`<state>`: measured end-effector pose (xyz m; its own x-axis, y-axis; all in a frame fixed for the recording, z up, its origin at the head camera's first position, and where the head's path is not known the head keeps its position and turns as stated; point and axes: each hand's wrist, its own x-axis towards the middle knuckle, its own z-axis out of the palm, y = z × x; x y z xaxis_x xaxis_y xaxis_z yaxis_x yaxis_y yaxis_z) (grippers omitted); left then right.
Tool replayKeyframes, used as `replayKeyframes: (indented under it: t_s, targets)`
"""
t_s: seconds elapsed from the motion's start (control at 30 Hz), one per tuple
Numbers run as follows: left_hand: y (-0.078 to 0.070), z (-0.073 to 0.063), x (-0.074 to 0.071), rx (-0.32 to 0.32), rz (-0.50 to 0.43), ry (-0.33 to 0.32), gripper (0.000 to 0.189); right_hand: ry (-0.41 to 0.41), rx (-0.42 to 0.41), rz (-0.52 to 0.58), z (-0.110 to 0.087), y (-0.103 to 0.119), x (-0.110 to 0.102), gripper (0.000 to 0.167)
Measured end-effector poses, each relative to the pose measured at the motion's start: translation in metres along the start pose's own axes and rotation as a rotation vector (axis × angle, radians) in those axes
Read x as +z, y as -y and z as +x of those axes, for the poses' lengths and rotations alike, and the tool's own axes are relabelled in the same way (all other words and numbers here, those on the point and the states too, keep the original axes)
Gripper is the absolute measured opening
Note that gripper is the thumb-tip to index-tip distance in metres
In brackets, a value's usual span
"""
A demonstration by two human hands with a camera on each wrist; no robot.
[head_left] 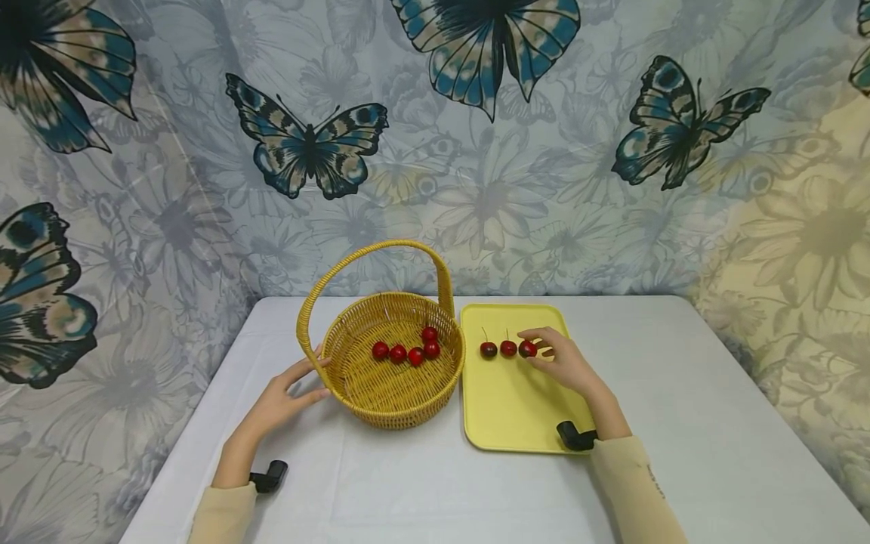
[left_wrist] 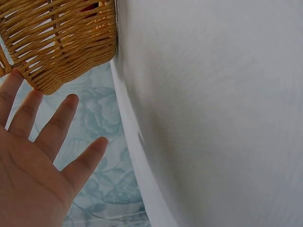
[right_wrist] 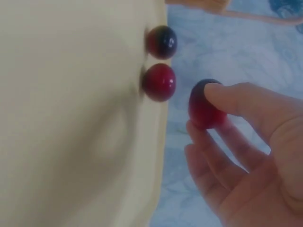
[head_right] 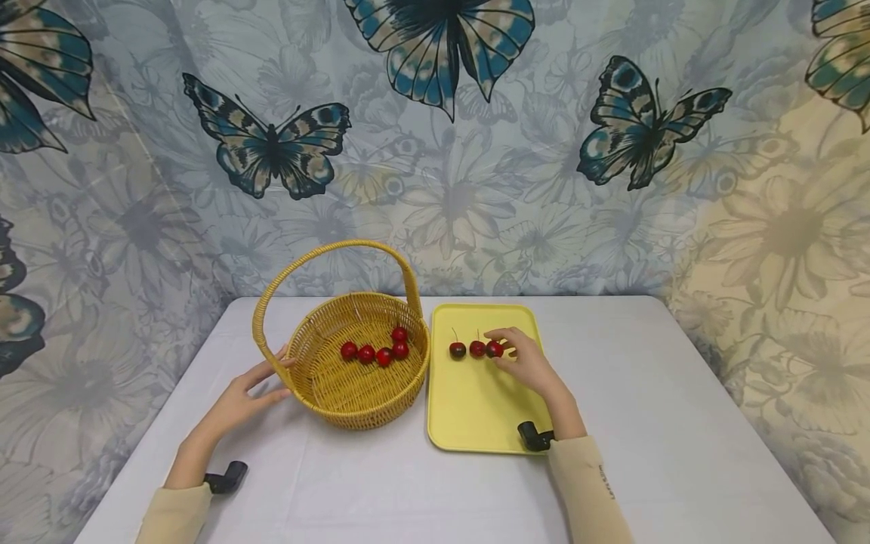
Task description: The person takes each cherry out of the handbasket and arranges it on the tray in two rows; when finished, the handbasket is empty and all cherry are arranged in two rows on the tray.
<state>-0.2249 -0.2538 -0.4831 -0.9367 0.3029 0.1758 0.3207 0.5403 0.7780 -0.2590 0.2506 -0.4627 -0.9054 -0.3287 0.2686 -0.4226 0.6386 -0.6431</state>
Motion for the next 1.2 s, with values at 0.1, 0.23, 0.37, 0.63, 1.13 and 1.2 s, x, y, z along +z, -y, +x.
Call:
replayKeyframes:
  t_s: [0.1, 0.23, 0.37, 0.63, 1.13, 1.2]
  targets:
    - [0.000, 0.001, 0.000, 0.004, -0.003, -0.002, 0.056, 0.016, 0.008, 0.009, 0.000, -0.004, -0.001, 0.044]
    - [0.000, 0.001, 0.000, 0.013, -0.003, -0.005, 0.056, 0.046, 0.022, 0.034, 0.003, -0.012, -0.001, 0.043]
    - [-0.001, 0.001, 0.001, 0.017, 0.000, -0.007, 0.055, 0.069, 0.038, 0.045, 0.006, -0.021, -0.001, 0.043]
    - [0.000, 0.000, 0.002, 0.030, 0.035, -0.007, 0.055, 0.144, 0.059, 0.094, 0.015, -0.037, -0.003, 0.043]
    - [-0.001, -0.001, 0.002, 0.017, -0.004, -0.012, 0.055, 0.175, 0.069, 0.148, 0.023, -0.047, -0.001, 0.043]
    - [-0.002, -0.001, 0.002, 0.012, -0.008, -0.012, 0.055, 0.176, 0.073, 0.148, 0.024, -0.047, -0.001, 0.043]
